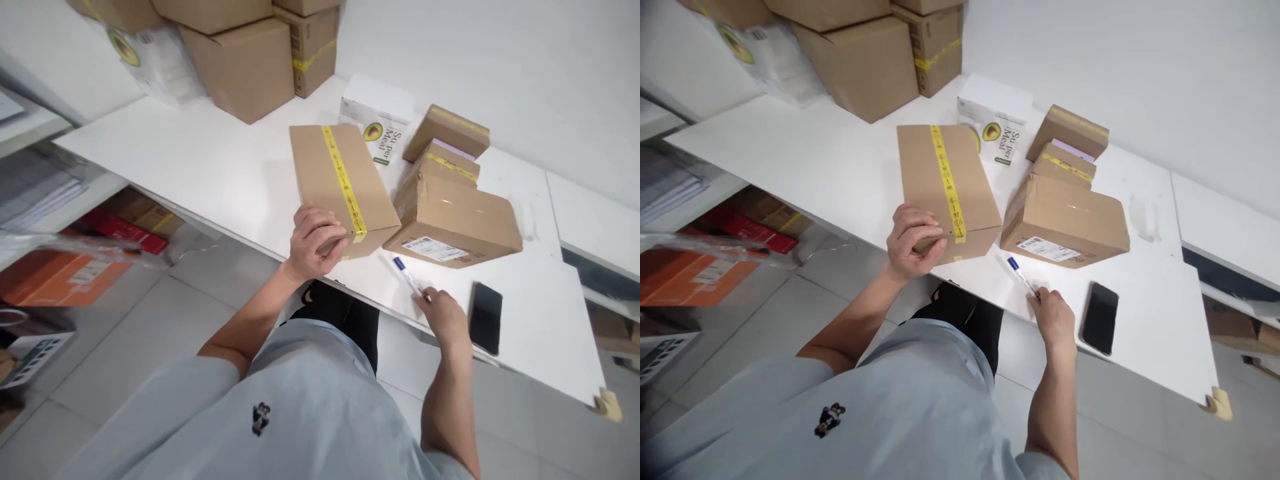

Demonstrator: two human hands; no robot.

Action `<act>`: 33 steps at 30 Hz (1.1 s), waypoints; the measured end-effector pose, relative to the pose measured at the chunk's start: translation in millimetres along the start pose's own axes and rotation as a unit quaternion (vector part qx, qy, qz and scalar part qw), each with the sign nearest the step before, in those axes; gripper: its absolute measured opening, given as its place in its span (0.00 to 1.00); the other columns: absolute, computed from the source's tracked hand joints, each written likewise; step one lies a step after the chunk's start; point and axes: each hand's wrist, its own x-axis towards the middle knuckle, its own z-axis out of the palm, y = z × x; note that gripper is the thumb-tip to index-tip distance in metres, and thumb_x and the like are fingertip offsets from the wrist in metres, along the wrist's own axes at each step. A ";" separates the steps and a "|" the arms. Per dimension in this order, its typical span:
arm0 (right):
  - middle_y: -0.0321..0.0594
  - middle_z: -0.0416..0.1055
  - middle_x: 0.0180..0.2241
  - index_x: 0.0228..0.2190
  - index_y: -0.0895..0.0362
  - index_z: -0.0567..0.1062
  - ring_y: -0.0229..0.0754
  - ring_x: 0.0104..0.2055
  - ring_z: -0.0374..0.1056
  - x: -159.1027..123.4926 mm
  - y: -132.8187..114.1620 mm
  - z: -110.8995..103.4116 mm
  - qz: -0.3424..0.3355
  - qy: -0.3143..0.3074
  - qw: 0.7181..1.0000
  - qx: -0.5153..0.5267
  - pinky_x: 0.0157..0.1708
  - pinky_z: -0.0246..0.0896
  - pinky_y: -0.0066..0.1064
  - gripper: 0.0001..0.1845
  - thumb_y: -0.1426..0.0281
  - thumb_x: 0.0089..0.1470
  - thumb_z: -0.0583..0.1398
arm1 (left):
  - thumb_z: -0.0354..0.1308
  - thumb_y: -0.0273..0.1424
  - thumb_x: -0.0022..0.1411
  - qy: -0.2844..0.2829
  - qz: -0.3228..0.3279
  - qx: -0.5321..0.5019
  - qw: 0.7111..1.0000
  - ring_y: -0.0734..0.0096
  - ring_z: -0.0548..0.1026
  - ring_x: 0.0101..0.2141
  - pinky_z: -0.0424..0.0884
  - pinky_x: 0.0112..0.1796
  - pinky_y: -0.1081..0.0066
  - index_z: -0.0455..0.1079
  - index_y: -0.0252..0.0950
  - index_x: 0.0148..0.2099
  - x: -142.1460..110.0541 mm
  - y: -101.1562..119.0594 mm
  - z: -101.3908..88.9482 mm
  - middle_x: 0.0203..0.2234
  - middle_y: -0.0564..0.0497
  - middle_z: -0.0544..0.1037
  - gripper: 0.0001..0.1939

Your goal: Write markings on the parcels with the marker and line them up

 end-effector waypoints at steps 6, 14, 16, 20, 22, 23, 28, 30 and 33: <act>0.54 0.70 0.48 0.50 0.57 0.76 0.52 0.47 0.72 24.9 -14.0 -12.3 0.044 0.017 0.999 0.008 0.42 0.64 0.38 0.18 0.65 0.62 0.56 | 0.63 0.31 0.56 0.034 0.020 -0.002 0.999 0.64 0.77 0.39 0.68 0.51 0.53 0.69 0.43 0.40 -3.3 7.3 3.6 0.34 0.53 0.76 0.09; 0.61 0.67 0.55 0.59 0.62 0.65 0.62 0.57 0.64 7.6 38.8 5.8 0.264 0.193 0.932 0.158 0.54 0.61 0.49 0.33 0.57 0.59 0.59 | 0.65 0.34 0.55 0.027 0.036 -0.013 0.999 0.62 0.76 0.38 0.68 0.50 0.51 0.71 0.45 0.39 -7.5 -5.9 5.2 0.33 0.52 0.76 0.09; 0.67 0.61 0.60 0.64 0.64 0.58 0.68 0.61 0.59 -0.9 60.3 14.3 0.373 0.178 0.898 0.149 0.56 0.59 0.55 0.45 0.52 0.54 0.62 | 0.64 0.34 0.57 0.028 0.044 -0.018 0.998 0.63 0.76 0.38 0.68 0.50 0.51 0.71 0.46 0.41 -7.0 -6.8 6.1 0.33 0.52 0.76 0.09; 0.70 0.56 0.63 0.66 0.68 0.51 0.70 0.64 0.54 -5.6 86.9 26.6 0.411 0.109 0.888 0.174 0.59 0.56 0.57 0.58 0.45 0.48 0.63 | 0.64 0.34 0.57 0.026 0.039 -0.025 0.999 0.64 0.76 0.38 0.68 0.51 0.52 0.71 0.47 0.41 -6.5 -7.5 7.4 0.34 0.53 0.76 0.09; 0.69 0.56 0.63 0.64 0.69 0.55 0.69 0.64 0.54 -1.4 92.9 28.9 0.405 0.100 0.891 0.176 0.60 0.55 0.57 0.56 0.44 0.48 0.62 | 0.64 0.34 0.56 0.032 0.038 -0.019 0.999 0.64 0.76 0.38 0.68 0.51 0.52 0.71 0.47 0.40 -6.6 -7.3 7.8 0.34 0.54 0.76 0.09; 0.69 0.56 0.63 0.63 0.70 0.57 0.70 0.64 0.54 1.6 95.3 29.2 0.408 0.101 0.890 0.174 0.60 0.55 0.57 0.54 0.44 0.48 0.62 | 0.64 0.34 0.55 0.035 0.039 -0.016 0.998 0.64 0.77 0.38 0.68 0.51 0.52 0.71 0.46 0.40 -6.5 -6.9 7.8 0.34 0.54 0.76 0.09; 0.70 0.56 0.62 0.57 0.70 0.67 0.72 0.63 0.55 15.5 107.7 29.5 0.431 0.084 0.877 0.194 0.60 0.57 0.56 0.51 0.43 0.44 0.63 | 0.62 0.34 0.57 0.037 0.038 0.010 0.999 0.65 0.77 0.37 0.69 0.49 0.53 0.70 0.44 0.38 -4.2 -1.5 7.6 0.32 0.53 0.76 0.06; 0.70 0.56 0.61 0.57 0.68 0.68 0.72 0.63 0.55 15.8 110.1 30.7 0.443 0.095 0.866 0.211 0.60 0.57 0.56 0.51 0.44 0.41 0.65 | 0.61 0.34 0.58 0.040 0.038 0.014 0.998 0.66 0.77 0.37 0.69 0.50 0.54 0.70 0.44 0.38 -3.1 0.2 7.9 0.33 0.54 0.76 0.05; 0.70 0.56 0.61 0.57 0.67 0.69 0.72 0.63 0.56 5.6 109.8 34.2 0.445 0.141 0.848 0.253 0.59 0.59 0.55 0.51 0.46 0.39 0.66 | 0.61 0.33 0.58 0.051 0.040 0.007 0.998 0.67 0.77 0.38 0.69 0.51 0.56 0.70 0.43 0.38 -3.8 0.7 8.1 0.32 0.54 0.76 0.05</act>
